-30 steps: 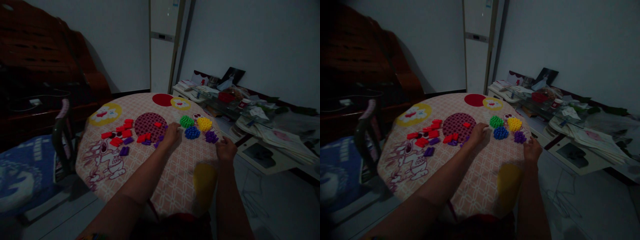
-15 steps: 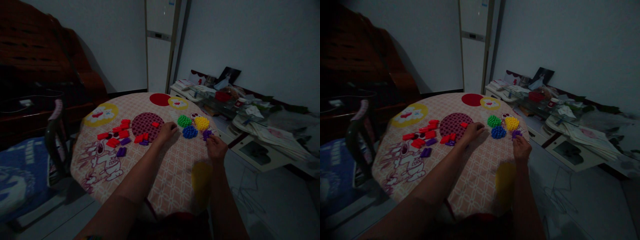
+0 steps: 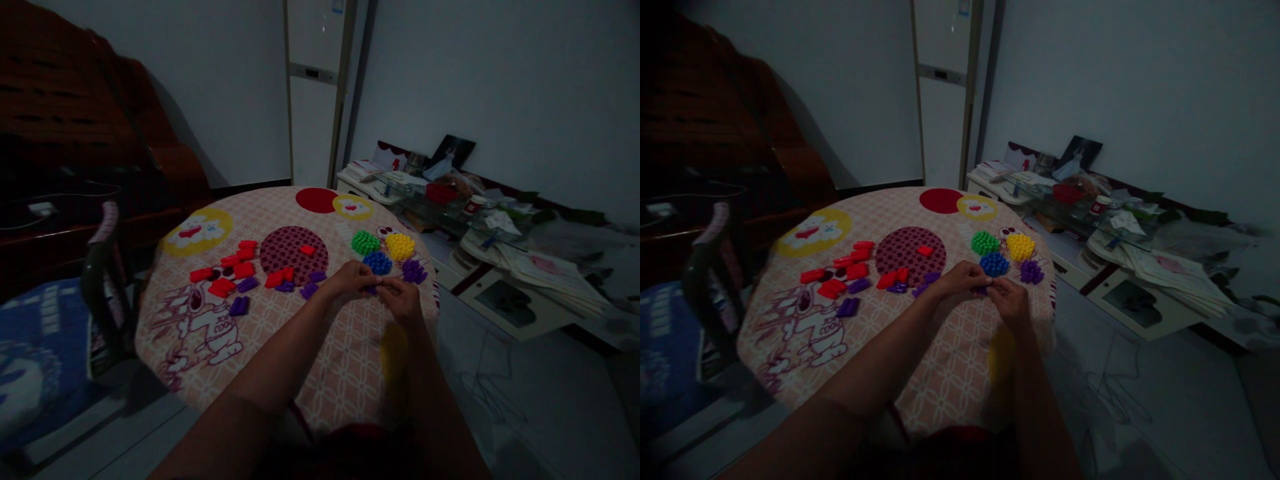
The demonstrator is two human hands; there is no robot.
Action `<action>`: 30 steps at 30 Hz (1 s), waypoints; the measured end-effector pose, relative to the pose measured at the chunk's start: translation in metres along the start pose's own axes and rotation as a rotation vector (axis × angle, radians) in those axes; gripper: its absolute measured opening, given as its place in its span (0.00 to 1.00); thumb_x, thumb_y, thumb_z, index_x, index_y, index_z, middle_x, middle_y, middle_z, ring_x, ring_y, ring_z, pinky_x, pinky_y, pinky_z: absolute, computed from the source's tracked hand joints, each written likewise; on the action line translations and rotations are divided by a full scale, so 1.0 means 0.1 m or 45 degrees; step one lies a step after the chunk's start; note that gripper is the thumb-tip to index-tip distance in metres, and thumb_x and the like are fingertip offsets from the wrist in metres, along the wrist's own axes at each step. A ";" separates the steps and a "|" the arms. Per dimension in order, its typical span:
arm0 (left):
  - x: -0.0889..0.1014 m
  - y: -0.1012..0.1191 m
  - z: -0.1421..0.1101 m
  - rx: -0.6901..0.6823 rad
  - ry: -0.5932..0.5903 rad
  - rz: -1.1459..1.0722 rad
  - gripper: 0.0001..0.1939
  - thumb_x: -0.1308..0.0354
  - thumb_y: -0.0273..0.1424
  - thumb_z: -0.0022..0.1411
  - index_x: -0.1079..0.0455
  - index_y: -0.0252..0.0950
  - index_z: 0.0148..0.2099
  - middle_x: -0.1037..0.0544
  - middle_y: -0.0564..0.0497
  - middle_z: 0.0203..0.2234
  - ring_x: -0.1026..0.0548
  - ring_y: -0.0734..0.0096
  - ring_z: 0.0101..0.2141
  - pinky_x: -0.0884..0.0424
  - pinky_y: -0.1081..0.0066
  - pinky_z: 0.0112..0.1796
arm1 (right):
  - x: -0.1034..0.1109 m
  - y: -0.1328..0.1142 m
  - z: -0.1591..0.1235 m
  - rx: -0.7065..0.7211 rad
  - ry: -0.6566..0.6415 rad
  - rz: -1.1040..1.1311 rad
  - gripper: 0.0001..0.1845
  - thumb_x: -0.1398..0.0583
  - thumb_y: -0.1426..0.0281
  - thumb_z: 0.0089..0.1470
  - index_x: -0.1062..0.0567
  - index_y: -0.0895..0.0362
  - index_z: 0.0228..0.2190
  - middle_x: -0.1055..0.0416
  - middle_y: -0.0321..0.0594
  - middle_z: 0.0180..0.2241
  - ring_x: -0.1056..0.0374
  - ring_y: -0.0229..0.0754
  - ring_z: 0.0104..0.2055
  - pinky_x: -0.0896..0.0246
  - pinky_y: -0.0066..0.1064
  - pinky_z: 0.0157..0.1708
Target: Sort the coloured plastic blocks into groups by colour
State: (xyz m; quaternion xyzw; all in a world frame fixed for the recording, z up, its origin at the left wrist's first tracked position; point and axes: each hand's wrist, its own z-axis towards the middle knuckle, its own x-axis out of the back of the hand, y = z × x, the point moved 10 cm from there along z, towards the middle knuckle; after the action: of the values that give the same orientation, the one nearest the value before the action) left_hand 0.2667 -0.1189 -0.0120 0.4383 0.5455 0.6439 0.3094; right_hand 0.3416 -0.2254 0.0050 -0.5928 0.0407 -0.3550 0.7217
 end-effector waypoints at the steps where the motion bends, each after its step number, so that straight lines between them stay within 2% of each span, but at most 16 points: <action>1: -0.01 0.00 0.00 0.002 0.006 0.033 0.23 0.38 0.49 0.54 0.29 0.31 0.26 0.27 0.53 0.16 0.30 0.77 0.19 0.37 0.78 0.23 | 0.01 0.02 -0.01 -0.012 0.004 0.006 0.15 0.36 0.58 0.50 0.20 0.58 0.33 0.25 0.38 0.24 0.31 0.38 0.24 0.36 0.28 0.25; 6: -0.07 0.04 -0.02 -0.019 0.032 0.170 0.25 0.41 0.50 0.56 0.28 0.32 0.24 0.28 0.52 0.15 0.31 0.77 0.19 0.39 0.78 0.22 | 0.04 0.07 0.00 -0.040 -0.020 0.061 0.18 0.34 0.57 0.47 0.20 0.59 0.33 0.24 0.39 0.25 0.31 0.38 0.23 0.36 0.28 0.23; 8: -0.06 0.06 -0.02 -0.055 0.033 0.186 0.25 0.42 0.50 0.58 0.28 0.32 0.24 0.27 0.52 0.16 0.31 0.76 0.20 0.39 0.78 0.23 | 0.13 0.13 0.04 -0.086 -0.003 0.065 0.20 0.33 0.56 0.45 0.19 0.60 0.33 0.25 0.40 0.23 0.32 0.39 0.22 0.36 0.29 0.22; 10: -0.01 0.09 -0.01 -0.107 0.069 0.164 0.23 0.42 0.48 0.59 0.28 0.32 0.25 0.27 0.52 0.17 0.30 0.76 0.20 0.37 0.78 0.24 | 0.35 0.22 0.11 -0.161 0.130 0.036 0.23 0.33 0.54 0.42 0.18 0.62 0.33 0.25 0.41 0.21 0.32 0.40 0.20 0.36 0.31 0.21; 12: 0.09 0.10 0.00 -0.140 0.149 0.120 0.20 0.42 0.44 0.60 0.28 0.31 0.27 0.26 0.52 0.18 0.28 0.75 0.21 0.35 0.78 0.25 | 0.66 0.25 0.19 -0.178 0.346 -0.091 0.24 0.34 0.53 0.42 0.18 0.62 0.32 0.24 0.43 0.21 0.31 0.42 0.21 0.35 0.33 0.22; 14: 0.18 0.09 0.01 -0.137 0.225 0.076 0.15 0.41 0.40 0.59 0.28 0.31 0.29 0.25 0.52 0.19 0.27 0.75 0.22 0.34 0.77 0.26 | 0.89 0.18 0.28 -0.109 0.500 -0.323 0.23 0.36 0.53 0.44 0.17 0.60 0.30 0.22 0.45 0.24 0.28 0.46 0.25 0.34 0.35 0.27; 16: 0.23 0.08 0.01 -0.125 0.254 0.044 0.12 0.41 0.36 0.59 0.27 0.31 0.31 0.25 0.52 0.20 0.27 0.75 0.23 0.33 0.78 0.26 | 1.00 0.11 0.38 -0.045 0.558 -0.580 0.21 0.38 0.54 0.46 0.17 0.59 0.29 0.20 0.47 0.28 0.26 0.49 0.30 0.34 0.37 0.32; 19: 0.24 0.09 0.00 -0.112 0.255 0.022 0.09 0.41 0.33 0.59 0.27 0.31 0.33 0.25 0.53 0.20 0.27 0.76 0.22 0.34 0.79 0.26 | 0.98 0.10 0.50 -0.046 0.558 -0.888 0.19 0.39 0.56 0.50 0.16 0.57 0.31 0.20 0.48 0.31 0.26 0.49 0.33 0.37 0.37 0.33; 22: 0.27 0.10 -0.01 -0.107 0.267 -0.003 0.07 0.41 0.31 0.58 0.26 0.31 0.33 0.25 0.53 0.20 0.27 0.76 0.22 0.33 0.79 0.25 | 0.86 0.15 0.55 -0.024 0.508 -1.094 0.17 0.39 0.57 0.52 0.16 0.54 0.33 0.19 0.47 0.33 0.27 0.48 0.33 0.40 0.35 0.33; 26: 0.31 0.08 0.00 -0.123 0.281 -0.037 0.07 0.40 0.30 0.58 0.26 0.30 0.33 0.25 0.53 0.20 0.26 0.76 0.23 0.32 0.78 0.26 | 0.76 0.23 0.57 -0.009 0.459 -1.255 0.16 0.39 0.59 0.54 0.16 0.54 0.36 0.19 0.48 0.35 0.27 0.46 0.33 0.41 0.34 0.33; 30: 0.30 0.07 0.00 -0.130 0.276 0.058 0.08 0.41 0.31 0.59 0.25 0.30 0.33 0.25 0.53 0.20 0.26 0.75 0.23 0.33 0.78 0.27 | 0.76 0.29 0.58 -0.037 0.443 -1.304 0.15 0.39 0.59 0.54 0.16 0.54 0.35 0.20 0.49 0.33 0.28 0.45 0.33 0.43 0.33 0.32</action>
State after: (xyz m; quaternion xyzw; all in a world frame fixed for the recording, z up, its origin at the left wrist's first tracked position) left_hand 0.2548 -0.0937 0.0014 0.3621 0.5321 0.7214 0.2557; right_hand 0.4397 -0.2183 0.0237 -0.4793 -0.1297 -0.7537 0.4306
